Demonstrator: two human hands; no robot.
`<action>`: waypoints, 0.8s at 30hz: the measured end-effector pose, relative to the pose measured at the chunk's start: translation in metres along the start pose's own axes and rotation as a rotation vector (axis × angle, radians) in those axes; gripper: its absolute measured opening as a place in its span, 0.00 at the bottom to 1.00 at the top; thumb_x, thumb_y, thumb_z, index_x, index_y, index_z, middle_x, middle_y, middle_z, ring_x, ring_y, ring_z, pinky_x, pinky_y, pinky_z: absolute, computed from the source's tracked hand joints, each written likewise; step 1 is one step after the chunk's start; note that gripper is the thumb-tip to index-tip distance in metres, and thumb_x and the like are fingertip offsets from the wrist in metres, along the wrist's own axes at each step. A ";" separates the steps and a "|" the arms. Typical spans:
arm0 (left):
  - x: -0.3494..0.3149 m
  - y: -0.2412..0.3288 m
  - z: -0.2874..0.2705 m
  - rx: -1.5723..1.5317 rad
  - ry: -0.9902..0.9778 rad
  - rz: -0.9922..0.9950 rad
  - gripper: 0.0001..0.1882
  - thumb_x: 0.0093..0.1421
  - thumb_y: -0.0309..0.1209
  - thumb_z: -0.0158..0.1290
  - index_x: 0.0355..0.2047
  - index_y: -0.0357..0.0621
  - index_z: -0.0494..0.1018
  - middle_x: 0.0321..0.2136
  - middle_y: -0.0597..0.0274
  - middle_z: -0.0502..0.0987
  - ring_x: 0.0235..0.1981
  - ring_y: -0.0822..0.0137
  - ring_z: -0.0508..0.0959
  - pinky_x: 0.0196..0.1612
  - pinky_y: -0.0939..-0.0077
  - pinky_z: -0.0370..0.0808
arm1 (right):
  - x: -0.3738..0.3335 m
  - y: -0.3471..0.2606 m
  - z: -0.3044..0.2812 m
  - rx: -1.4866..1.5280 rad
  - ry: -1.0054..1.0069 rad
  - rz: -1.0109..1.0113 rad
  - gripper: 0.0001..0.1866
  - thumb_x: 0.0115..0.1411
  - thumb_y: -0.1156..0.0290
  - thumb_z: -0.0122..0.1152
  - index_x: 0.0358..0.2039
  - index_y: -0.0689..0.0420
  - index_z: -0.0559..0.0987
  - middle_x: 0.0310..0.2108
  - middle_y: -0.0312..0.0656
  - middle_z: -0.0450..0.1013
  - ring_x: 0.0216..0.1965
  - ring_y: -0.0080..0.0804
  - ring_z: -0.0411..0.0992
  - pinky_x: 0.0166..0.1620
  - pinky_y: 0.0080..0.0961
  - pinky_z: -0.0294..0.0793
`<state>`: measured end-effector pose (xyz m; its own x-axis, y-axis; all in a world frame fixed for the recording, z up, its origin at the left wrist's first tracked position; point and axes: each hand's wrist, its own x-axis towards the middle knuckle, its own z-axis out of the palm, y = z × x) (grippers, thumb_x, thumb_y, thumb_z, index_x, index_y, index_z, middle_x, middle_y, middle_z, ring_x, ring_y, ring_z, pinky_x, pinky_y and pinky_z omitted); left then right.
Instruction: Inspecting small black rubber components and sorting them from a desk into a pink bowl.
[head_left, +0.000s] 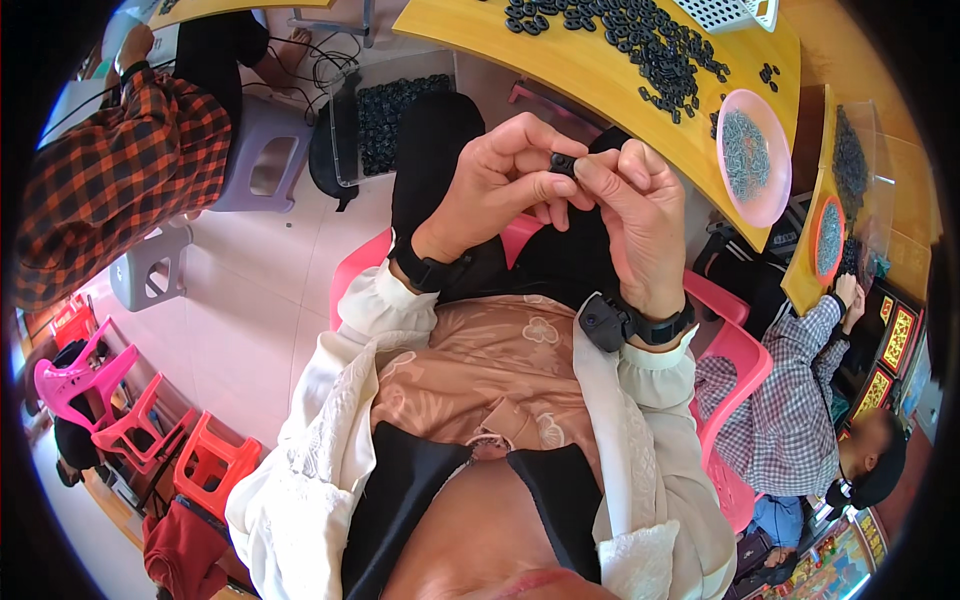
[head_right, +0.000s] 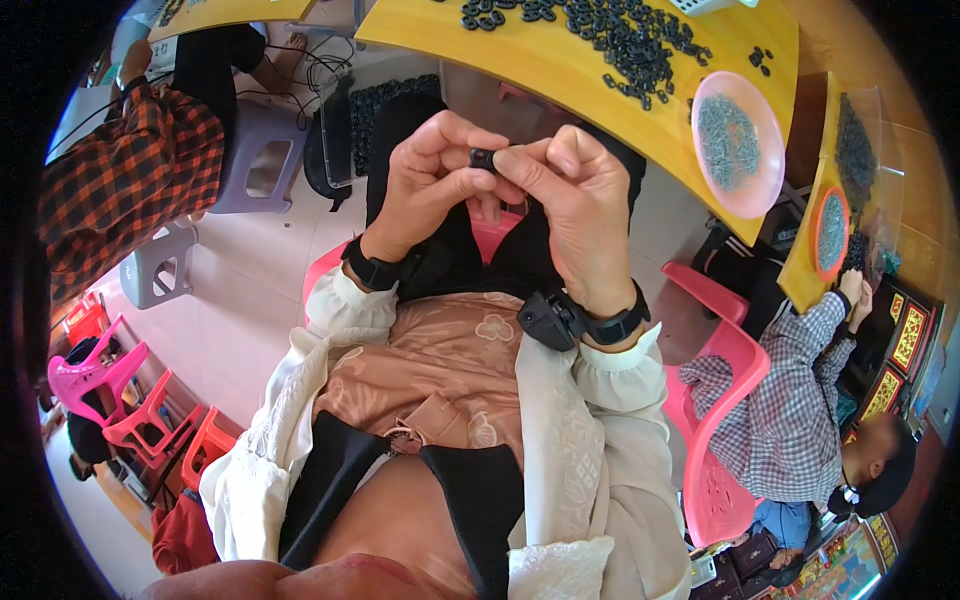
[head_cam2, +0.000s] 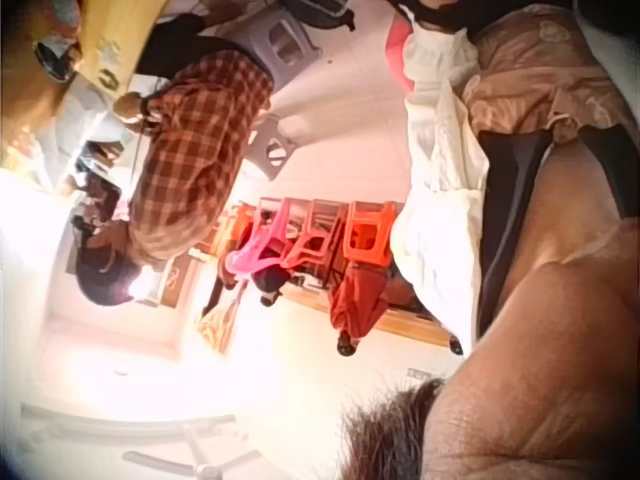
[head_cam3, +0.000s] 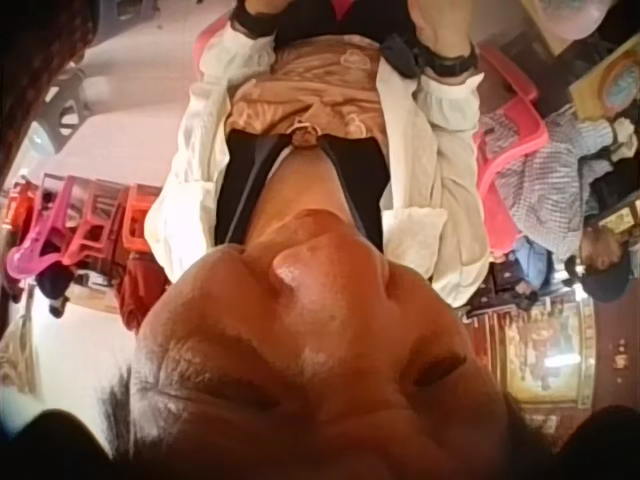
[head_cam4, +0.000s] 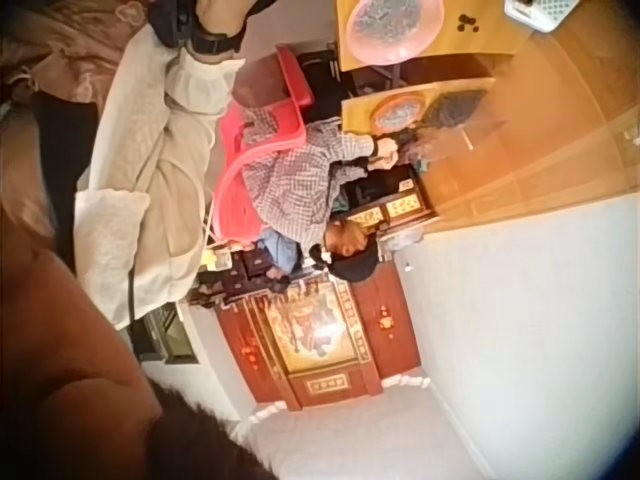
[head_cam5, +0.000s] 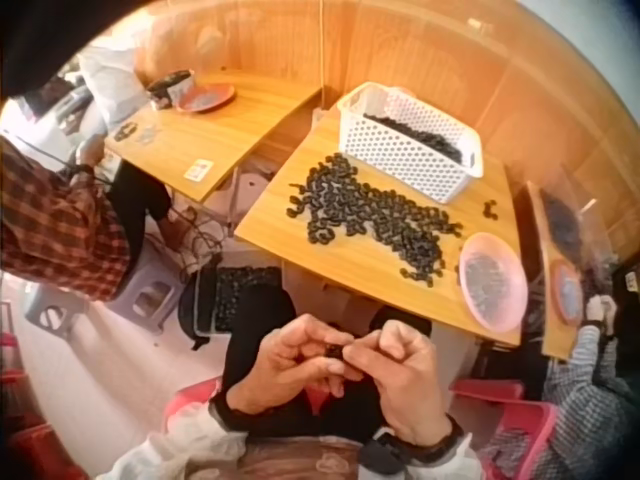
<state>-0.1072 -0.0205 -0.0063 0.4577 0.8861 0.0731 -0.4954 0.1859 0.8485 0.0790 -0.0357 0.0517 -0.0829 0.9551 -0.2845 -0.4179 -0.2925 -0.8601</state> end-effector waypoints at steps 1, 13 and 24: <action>0.000 -0.001 -0.001 -0.002 0.002 -0.003 0.14 0.71 0.20 0.56 0.55 0.33 0.71 0.36 0.47 0.87 0.29 0.68 0.86 0.32 0.81 0.82 | 0.001 -0.002 0.000 0.010 -0.018 0.015 0.23 0.65 0.84 0.67 0.26 0.48 0.61 0.32 0.39 0.78 0.34 0.24 0.75 0.41 0.20 0.75; -0.004 -0.010 0.009 0.131 0.127 0.141 0.11 0.69 0.21 0.60 0.50 0.33 0.74 0.31 0.57 0.87 0.32 0.73 0.87 0.33 0.84 0.81 | -0.001 0.005 0.000 -0.014 -0.020 0.001 0.23 0.66 0.84 0.66 0.25 0.49 0.62 0.32 0.41 0.79 0.33 0.26 0.77 0.40 0.25 0.78; -0.003 -0.014 0.014 0.268 0.222 0.192 0.10 0.69 0.22 0.60 0.48 0.34 0.75 0.28 0.59 0.86 0.29 0.74 0.86 0.32 0.84 0.81 | -0.004 0.013 0.003 0.001 0.036 -0.031 0.23 0.67 0.84 0.65 0.25 0.49 0.61 0.33 0.41 0.79 0.34 0.26 0.77 0.41 0.26 0.77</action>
<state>-0.0911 -0.0320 -0.0107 0.1901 0.9696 0.1538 -0.3332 -0.0836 0.9391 0.0711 -0.0431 0.0425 -0.0371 0.9614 -0.2725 -0.4204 -0.2624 -0.8686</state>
